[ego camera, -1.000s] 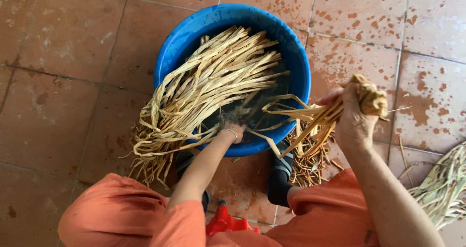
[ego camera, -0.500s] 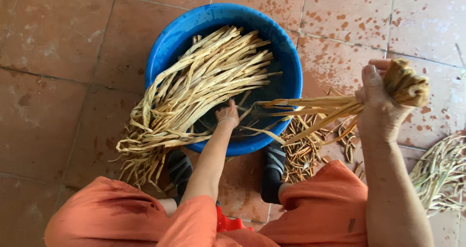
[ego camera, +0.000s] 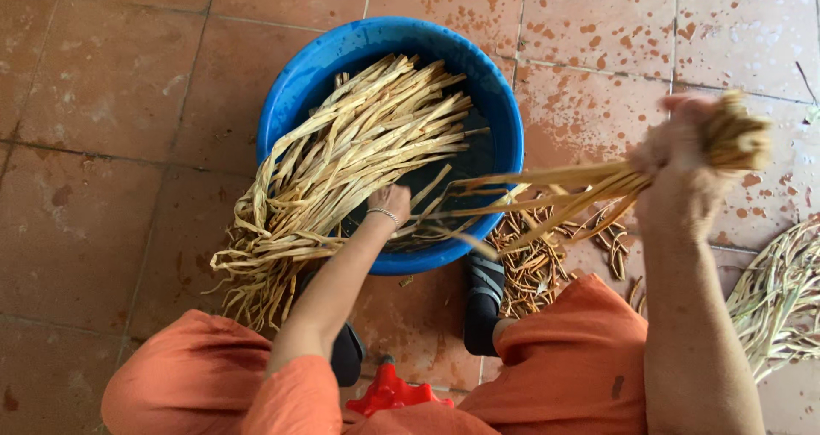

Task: The person sits on a tiled floor in front of a blue basin of water filled with dried palm leaf strips. They take bundles of strips, peel off and discard thin outer layers and brittle pieces onto a scrap pile on the floor, dip and swish the strips in the water, and set cleaned bundles aside.

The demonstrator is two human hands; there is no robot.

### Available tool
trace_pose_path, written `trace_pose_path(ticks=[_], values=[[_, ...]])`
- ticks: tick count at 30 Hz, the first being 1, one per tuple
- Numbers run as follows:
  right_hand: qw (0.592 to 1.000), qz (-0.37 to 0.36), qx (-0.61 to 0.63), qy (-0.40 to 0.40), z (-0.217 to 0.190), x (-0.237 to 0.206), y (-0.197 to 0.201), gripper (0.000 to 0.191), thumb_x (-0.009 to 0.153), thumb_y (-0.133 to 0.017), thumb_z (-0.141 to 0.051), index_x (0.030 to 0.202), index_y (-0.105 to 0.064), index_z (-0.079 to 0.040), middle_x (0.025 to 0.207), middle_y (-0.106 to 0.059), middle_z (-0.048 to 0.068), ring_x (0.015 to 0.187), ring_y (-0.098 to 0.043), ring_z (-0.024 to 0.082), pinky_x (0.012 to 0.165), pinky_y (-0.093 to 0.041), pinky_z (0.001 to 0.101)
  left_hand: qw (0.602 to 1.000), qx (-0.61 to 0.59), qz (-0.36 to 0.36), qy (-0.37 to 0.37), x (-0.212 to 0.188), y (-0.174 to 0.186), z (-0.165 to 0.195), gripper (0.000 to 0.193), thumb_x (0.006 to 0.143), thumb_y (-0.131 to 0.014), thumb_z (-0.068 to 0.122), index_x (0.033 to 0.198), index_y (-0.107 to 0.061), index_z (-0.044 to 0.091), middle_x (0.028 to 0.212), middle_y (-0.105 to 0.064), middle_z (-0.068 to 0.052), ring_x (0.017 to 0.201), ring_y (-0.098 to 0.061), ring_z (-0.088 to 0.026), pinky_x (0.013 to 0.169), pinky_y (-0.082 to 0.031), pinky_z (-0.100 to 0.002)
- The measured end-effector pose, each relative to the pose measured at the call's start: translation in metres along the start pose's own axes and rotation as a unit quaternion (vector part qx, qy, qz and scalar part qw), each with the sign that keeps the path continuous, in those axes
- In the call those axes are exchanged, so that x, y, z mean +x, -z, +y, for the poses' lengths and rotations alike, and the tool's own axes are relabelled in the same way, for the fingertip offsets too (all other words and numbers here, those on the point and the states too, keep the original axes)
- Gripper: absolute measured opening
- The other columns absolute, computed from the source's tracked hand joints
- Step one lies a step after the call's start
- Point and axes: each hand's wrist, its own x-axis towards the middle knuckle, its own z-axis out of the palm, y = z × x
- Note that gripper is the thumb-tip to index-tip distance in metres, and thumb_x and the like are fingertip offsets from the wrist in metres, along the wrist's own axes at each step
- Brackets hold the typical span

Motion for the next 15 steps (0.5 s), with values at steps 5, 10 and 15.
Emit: trace_pose_path(ticks=[5,10,15], values=[[0.996,-0.057,0.008,-0.062,0.005,-0.007,-0.025,0.018,0.115,-0.061,-0.021,0.109,-0.068,-0.005,0.071,-0.052,-0.003,0.06,-0.043,0.007,0.055,-0.04,0.0239,0.964,-0.203,0.169,0.0,0.031,-0.005,0.033,0.057,0.088,-0.063,0.019,0.143,-0.052,0.013,0.143,-0.054,-0.02,0.131,-0.048,-0.042,0.109,-0.036,-0.057],[0.992,-0.062,-0.073,-0.076,0.009,0.001,-0.042,0.019,0.112,-0.061,-0.019,0.107,-0.069,-0.003,0.074,-0.061,0.001,0.06,-0.055,0.01,0.053,-0.048,0.0275,0.955,-0.266,0.105,0.081,0.042,-0.013,0.038,0.024,0.098,-0.059,0.032,0.116,-0.07,0.02,0.123,-0.069,-0.012,0.118,-0.061,-0.034,0.104,-0.044,-0.051],[0.969,-0.054,-0.167,-0.172,0.038,0.011,-0.051,0.012,0.102,-0.063,-0.014,0.106,-0.07,-0.006,0.082,-0.071,0.001,0.066,-0.067,0.009,0.057,-0.057,0.0245,0.867,-0.405,0.291,-0.015,0.043,0.015,0.046,0.023,0.098,-0.067,0.031,0.102,-0.076,0.01,0.089,-0.078,-0.01,0.079,-0.074,-0.025,0.074,-0.06,-0.038]])
